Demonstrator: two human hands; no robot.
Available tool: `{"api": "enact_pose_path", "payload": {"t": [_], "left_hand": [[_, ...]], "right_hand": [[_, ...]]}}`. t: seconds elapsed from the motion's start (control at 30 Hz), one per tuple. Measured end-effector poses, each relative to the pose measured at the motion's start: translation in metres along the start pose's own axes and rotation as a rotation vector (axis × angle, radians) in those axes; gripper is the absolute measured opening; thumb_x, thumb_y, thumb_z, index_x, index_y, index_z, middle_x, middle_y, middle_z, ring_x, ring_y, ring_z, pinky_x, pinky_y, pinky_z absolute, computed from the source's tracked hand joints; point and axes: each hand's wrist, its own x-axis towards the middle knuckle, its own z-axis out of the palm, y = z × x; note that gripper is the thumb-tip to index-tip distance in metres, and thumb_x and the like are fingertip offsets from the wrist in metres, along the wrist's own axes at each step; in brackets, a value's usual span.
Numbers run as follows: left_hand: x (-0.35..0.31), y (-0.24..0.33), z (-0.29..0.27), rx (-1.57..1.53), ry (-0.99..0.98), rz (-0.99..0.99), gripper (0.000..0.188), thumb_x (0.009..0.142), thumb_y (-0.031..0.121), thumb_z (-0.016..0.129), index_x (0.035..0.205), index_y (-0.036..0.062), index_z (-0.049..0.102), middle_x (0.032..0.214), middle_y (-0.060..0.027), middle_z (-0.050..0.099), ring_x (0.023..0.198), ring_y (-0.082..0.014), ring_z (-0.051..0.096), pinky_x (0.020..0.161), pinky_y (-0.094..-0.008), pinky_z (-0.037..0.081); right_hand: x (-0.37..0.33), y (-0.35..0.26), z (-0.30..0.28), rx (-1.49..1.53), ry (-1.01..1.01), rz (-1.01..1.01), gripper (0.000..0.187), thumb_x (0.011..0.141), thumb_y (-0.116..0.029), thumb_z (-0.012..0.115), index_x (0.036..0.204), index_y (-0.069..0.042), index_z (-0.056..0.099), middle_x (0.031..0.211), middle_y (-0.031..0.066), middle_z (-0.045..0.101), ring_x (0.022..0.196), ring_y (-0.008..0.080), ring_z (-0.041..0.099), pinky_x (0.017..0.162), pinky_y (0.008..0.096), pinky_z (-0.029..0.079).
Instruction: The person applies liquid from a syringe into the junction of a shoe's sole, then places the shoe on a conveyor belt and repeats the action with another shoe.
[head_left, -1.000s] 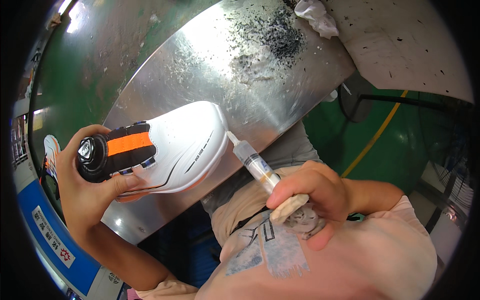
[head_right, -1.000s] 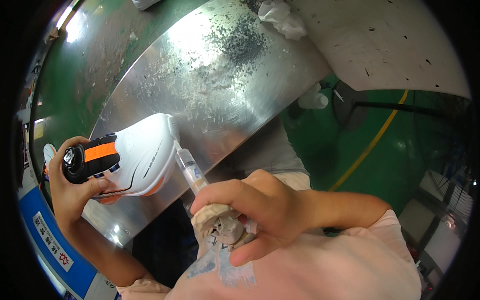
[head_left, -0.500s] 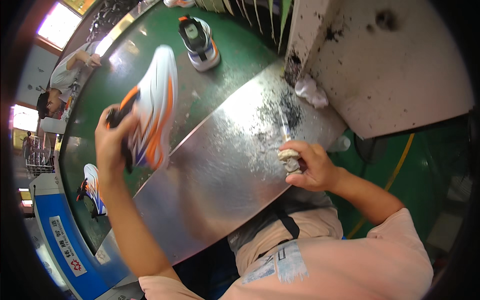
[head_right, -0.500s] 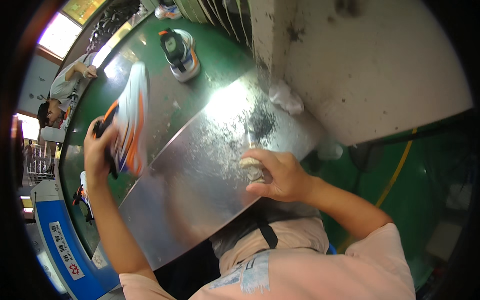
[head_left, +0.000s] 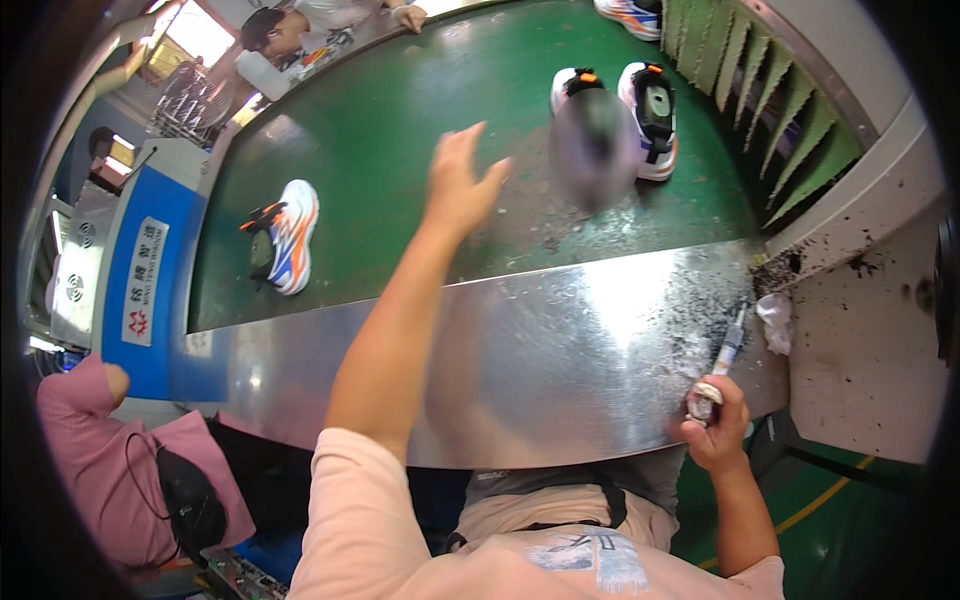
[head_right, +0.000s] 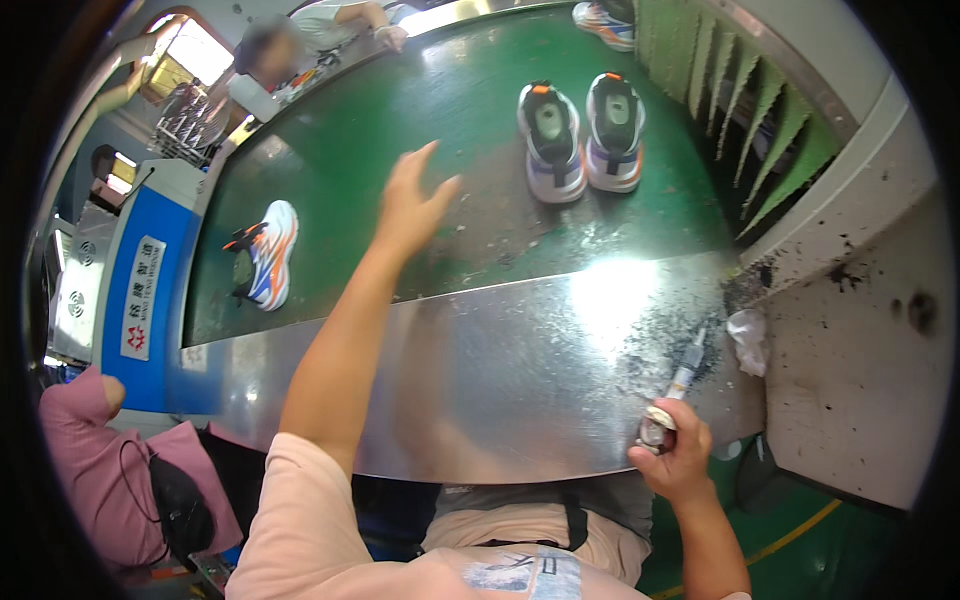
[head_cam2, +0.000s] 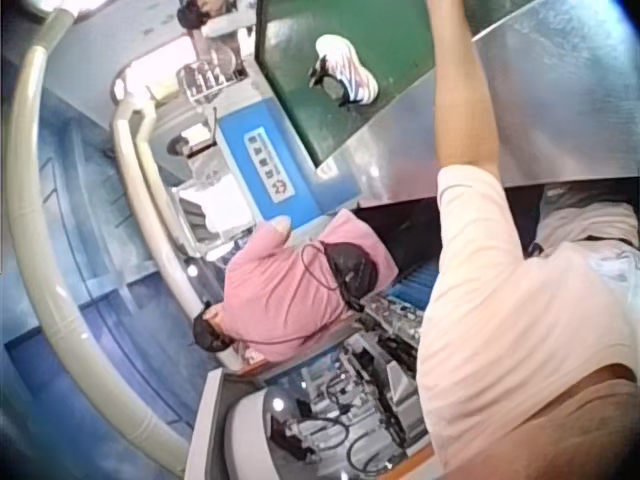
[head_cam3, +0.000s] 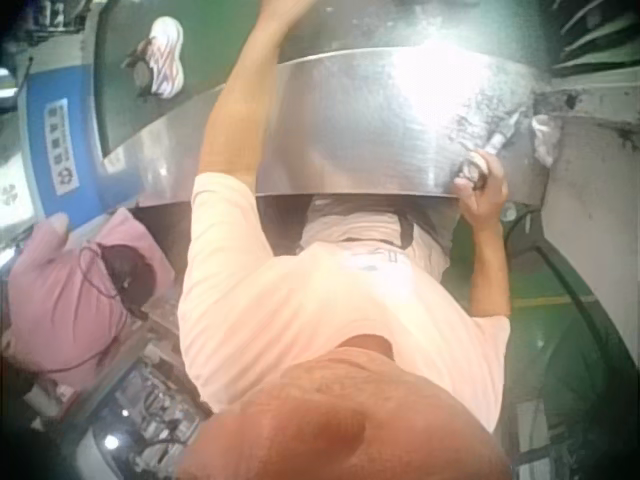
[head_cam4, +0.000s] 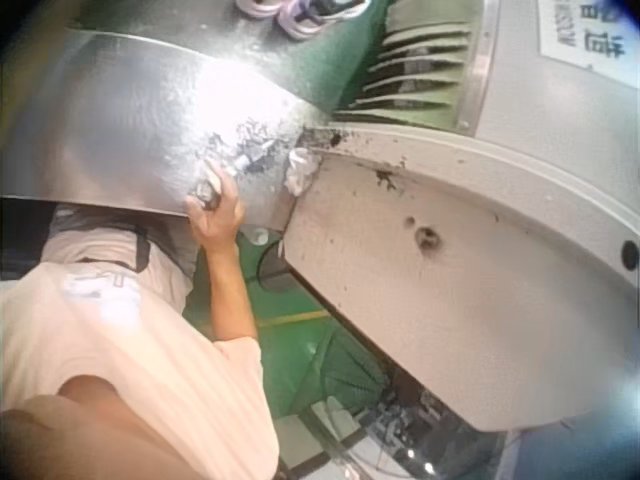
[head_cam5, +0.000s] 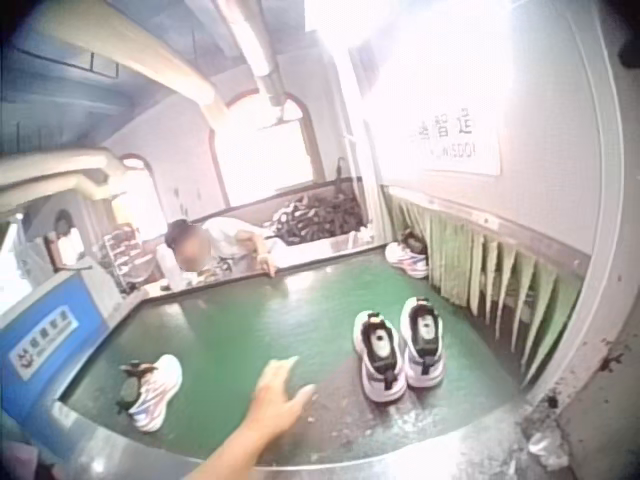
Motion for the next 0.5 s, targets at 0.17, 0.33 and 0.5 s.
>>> {"api": "enact_pose_path", "payload": {"t": [0.17, 0.33, 0.5], "left_hand": [[-0.080, -0.126, -0.120, 0.433, 0.605, -0.229, 0.056, 0.065, 0.011, 0.067, 0.113, -0.0041, 0.045, 0.110, -0.0203, 0.049, 0.110, -0.0317, 0.042, 0.093, -0.0389, 0.034], [-0.098, -0.165, -0.160, -0.709, 0.791, -0.781, 0.057, 0.068, 0.007, 0.071, 0.118, -0.0005, 0.043, 0.114, -0.0121, 0.051, 0.101, -0.0222, 0.051, 0.086, -0.0344, 0.042], [-0.105, -0.175, -0.145, -0.526, 0.710, -0.840, 0.054, 0.064, 0.007, 0.074, 0.112, -0.0014, 0.050, 0.110, -0.0106, 0.055, 0.095, -0.0206, 0.056, 0.082, -0.0312, 0.044]], "right_hand": [[-0.004, -0.013, 0.012, -0.015, 0.003, -0.009, 0.060, 0.072, -0.049, 0.064, 0.106, -0.002, 0.045, 0.071, 0.0078, 0.052, 0.056, 0.0174, 0.049, 0.050, 0.0276, 0.040], [-0.011, -0.002, 0.005, -0.045, 0.047, -0.025, 0.059, 0.072, -0.046, 0.065, 0.106, -0.002, 0.045, 0.070, 0.0070, 0.051, 0.054, 0.0156, 0.048, 0.047, 0.0262, 0.038], [-0.007, -0.009, 0.015, -0.024, -0.023, 0.064, 0.059, 0.074, -0.044, 0.064, 0.108, -0.001, 0.043, 0.067, 0.0043, 0.049, 0.050, 0.0122, 0.043, 0.045, 0.0245, 0.035]]}}
